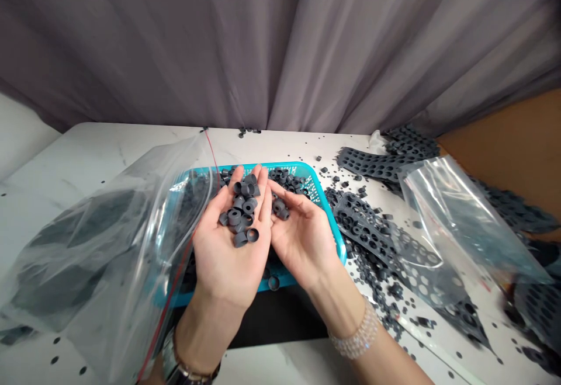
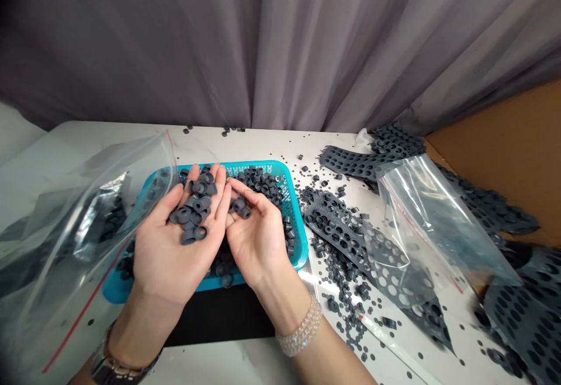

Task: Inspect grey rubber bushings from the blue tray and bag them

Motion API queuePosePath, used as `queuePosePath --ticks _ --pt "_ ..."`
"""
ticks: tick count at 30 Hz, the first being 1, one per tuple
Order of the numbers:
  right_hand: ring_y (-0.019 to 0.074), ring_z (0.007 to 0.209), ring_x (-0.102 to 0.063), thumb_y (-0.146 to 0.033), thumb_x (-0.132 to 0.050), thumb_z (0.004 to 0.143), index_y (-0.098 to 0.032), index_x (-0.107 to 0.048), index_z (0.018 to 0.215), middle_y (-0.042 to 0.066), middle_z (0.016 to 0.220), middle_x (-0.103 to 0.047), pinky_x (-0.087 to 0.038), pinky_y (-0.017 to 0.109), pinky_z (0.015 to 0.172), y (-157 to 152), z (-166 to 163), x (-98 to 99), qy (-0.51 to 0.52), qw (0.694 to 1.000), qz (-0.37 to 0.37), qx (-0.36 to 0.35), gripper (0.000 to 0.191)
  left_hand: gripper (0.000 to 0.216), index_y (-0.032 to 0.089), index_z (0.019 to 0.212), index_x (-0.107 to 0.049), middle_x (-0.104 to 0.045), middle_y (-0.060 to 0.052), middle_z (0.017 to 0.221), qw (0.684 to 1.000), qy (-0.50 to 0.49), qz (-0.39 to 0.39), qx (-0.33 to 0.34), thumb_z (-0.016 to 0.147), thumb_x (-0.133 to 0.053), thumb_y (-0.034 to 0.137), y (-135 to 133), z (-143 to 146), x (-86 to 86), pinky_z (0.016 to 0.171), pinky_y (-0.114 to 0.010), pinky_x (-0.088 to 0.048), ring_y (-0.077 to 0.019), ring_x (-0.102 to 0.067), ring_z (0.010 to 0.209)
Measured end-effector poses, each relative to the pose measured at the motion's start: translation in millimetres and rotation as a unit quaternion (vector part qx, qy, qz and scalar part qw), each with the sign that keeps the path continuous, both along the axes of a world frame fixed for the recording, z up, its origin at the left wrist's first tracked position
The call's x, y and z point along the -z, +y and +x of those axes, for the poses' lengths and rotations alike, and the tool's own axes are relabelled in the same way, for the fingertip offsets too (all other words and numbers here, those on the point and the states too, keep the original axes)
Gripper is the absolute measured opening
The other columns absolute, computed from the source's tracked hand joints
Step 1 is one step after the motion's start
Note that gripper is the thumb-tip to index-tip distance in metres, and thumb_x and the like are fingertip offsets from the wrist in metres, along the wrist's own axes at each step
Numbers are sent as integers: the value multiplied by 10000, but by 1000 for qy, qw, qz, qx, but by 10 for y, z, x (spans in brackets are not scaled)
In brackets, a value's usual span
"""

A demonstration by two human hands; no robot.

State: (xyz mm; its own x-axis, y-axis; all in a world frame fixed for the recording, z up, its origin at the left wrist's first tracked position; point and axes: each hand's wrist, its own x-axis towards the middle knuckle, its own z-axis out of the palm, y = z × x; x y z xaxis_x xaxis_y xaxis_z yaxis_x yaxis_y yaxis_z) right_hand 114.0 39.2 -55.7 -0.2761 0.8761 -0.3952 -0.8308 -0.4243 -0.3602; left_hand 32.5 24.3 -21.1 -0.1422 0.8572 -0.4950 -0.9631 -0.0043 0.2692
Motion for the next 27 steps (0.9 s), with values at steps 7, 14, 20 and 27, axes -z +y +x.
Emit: queuePosePath --ticks 7,14,20,27 --pt "116 768 -574 -280 -647 761 -172 -684 750 -2 772 -658 -469 252 744 46 48 66 -76 995 1 69 114 336 150 1201 -567 -668 -117 1147 999 26 -30 31 888 -445 164 6 39 -18 930 -325 -518 -210 -616 1101" --pt "69 595 -485 -250 -755 668 -204 -662 873 -54 706 -592 -357 215 543 -13 47 -18 -223 967 117 37 230 389 192 1179 -595 -652 -102 1174 998 17 -37 51 849 -463 34 30 50 36 899 -248 -528 -164 -624 1086" --pt "64 578 -437 -270 -752 671 -187 -655 828 -50 688 -558 -364 227 579 -30 43 -3 -291 946 142 10 202 360 171 1200 -576 -641 -130 1184 998 11 -34 46 883 -442 66 40 36 17 851 -210 -542 -162 -629 1076" --pt "69 599 -425 -237 -655 744 -153 -665 769 -7 748 -582 -293 218 517 19 80 37 -231 963 139 -10 88 337 168 1189 -571 -642 -130 1184 998 -2 -50 47 895 -429 84 37 23 14 901 -251 -526 -169 -624 1087"
